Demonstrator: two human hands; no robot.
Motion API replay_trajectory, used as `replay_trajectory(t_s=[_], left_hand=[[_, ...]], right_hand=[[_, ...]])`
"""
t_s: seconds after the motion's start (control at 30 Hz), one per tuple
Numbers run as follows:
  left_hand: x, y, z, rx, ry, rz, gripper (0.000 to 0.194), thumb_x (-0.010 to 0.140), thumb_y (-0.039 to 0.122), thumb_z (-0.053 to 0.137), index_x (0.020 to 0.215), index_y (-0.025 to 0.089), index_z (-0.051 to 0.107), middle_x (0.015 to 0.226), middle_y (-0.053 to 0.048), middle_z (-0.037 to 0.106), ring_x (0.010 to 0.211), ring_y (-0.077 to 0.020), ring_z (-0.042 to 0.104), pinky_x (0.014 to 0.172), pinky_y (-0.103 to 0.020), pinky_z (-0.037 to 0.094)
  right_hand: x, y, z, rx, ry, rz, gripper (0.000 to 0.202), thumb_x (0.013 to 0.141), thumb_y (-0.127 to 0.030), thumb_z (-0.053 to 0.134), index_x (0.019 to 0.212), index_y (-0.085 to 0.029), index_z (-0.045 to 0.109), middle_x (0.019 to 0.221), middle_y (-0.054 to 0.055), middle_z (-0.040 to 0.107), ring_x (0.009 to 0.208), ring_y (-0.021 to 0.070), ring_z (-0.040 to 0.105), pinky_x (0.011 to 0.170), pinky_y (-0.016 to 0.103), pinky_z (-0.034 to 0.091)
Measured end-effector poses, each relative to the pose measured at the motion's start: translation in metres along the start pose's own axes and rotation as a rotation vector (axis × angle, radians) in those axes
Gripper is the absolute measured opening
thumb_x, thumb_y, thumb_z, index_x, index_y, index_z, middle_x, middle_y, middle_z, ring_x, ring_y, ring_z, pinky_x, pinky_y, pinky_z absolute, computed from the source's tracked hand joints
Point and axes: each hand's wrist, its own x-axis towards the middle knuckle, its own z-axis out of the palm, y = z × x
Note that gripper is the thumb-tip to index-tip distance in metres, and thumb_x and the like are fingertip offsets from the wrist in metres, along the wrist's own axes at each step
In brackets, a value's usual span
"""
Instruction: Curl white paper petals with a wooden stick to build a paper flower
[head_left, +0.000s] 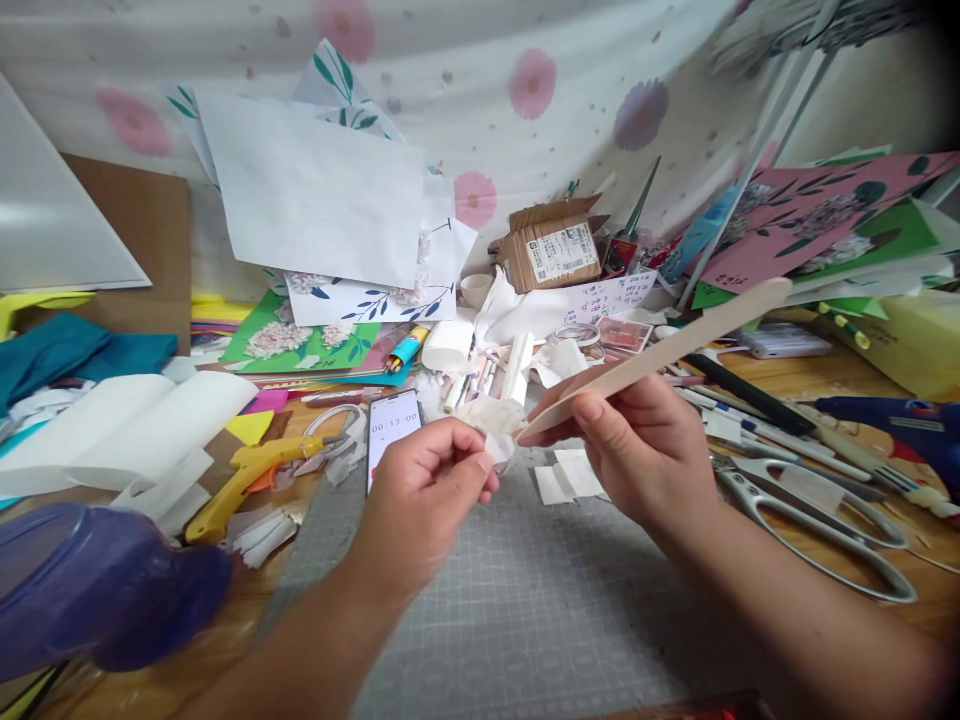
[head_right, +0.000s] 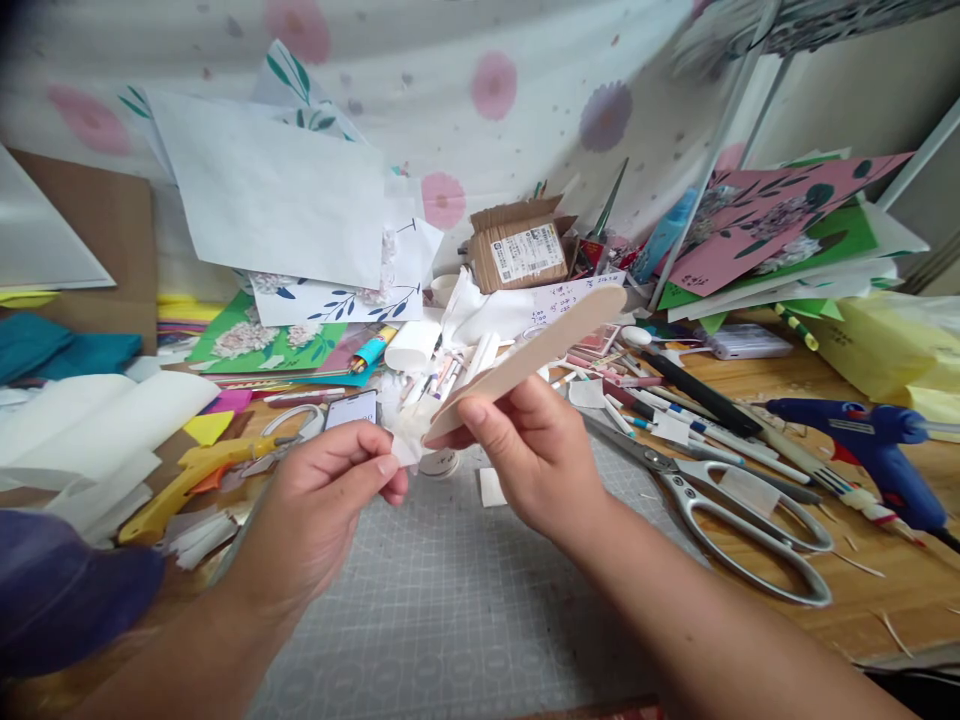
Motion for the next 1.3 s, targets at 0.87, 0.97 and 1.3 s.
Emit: replay_trajectory(t_s=[0.87, 0.97, 1.3], left_hand=[[0.010, 0.000, -0.008, 0.266, 0.012, 0.256, 0.015, 0.080, 0.019, 0.058, 0.065, 0.021, 0.054, 0.072, 0.002, 0.056, 0.068, -0.0144, 0.051, 0.061, -0.029, 0.036], [0.010, -0.003, -0.009, 0.230, -0.025, 0.269, 0.017, 0.080, 0.017, 0.058, 0.065, 0.020, 0.053, 0.076, 0.002, 0.056, 0.068, -0.0132, 0.049, 0.062, -0.028, 0.036], [0.009, -0.012, -0.009, -0.159, -0.110, 0.105, 0.012, 0.083, 0.029, 0.071, 0.083, 0.022, 0.062, 0.071, 0.004, 0.056, 0.068, -0.0109, 0.048, 0.063, -0.023, 0.038]], right_hand=[[-0.003, 0.006, 0.008, -0.185, -0.049, -0.057, 0.011, 0.097, -0.030, 0.062, 0.098, -0.023, 0.071, 0.090, 0.005, 0.077, 0.084, 0.0205, 0.074, 0.076, 0.039, 0.061], [-0.004, 0.009, 0.007, -0.161, -0.024, -0.047, 0.012, 0.098, -0.030, 0.060, 0.097, -0.023, 0.070, 0.089, 0.004, 0.075, 0.078, 0.0201, 0.074, 0.071, 0.039, 0.063], [-0.002, 0.006, 0.010, -0.048, 0.021, 0.003, 0.009, 0.096, -0.030, 0.063, 0.092, -0.024, 0.070, 0.083, 0.001, 0.074, 0.074, 0.0167, 0.074, 0.069, 0.034, 0.065]])
